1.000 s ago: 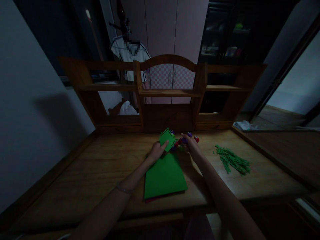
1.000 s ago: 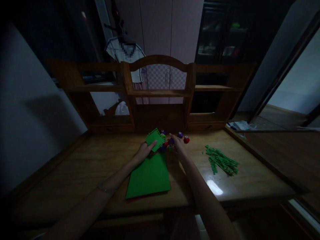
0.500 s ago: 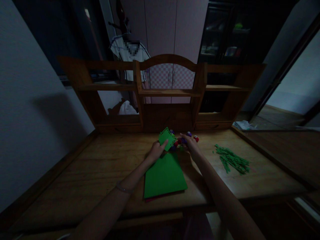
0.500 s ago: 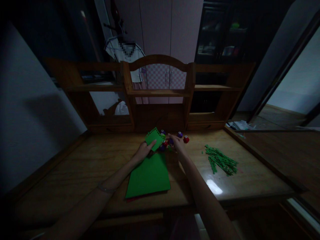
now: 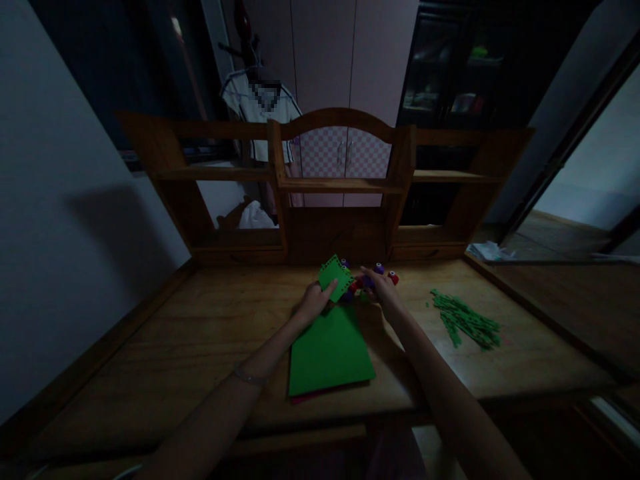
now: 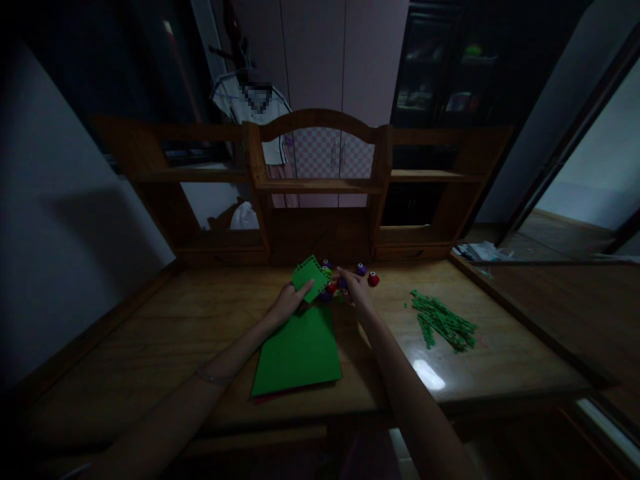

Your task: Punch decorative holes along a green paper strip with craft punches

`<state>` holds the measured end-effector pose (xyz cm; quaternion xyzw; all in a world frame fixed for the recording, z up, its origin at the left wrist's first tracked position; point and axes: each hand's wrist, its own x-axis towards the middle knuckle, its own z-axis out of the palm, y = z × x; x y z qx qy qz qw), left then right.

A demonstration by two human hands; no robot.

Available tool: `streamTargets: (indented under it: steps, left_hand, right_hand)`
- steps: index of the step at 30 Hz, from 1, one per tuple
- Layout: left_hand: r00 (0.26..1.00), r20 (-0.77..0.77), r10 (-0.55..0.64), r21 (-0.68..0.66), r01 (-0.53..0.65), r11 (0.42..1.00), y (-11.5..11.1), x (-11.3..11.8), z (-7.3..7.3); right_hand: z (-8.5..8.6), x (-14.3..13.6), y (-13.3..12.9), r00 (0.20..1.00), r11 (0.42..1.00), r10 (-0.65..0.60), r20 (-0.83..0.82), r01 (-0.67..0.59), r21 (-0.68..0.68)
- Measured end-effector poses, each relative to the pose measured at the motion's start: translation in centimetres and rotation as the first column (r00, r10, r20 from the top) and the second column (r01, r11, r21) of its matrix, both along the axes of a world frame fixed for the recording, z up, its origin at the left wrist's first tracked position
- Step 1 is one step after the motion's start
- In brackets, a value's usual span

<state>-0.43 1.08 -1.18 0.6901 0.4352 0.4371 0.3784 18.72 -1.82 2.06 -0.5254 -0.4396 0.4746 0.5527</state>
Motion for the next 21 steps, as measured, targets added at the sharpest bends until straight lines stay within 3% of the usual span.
streamTargets:
  steps: [21]
  left_hand:
    - [1.0, 0.016, -0.008, -0.035, 0.008, 0.999, -0.01, 0.03, -0.08]
  right_hand:
    - [-0.36, -0.13, 0.43, 1.0, 1.0, 0.004, 0.021, -0.004, 0.011]
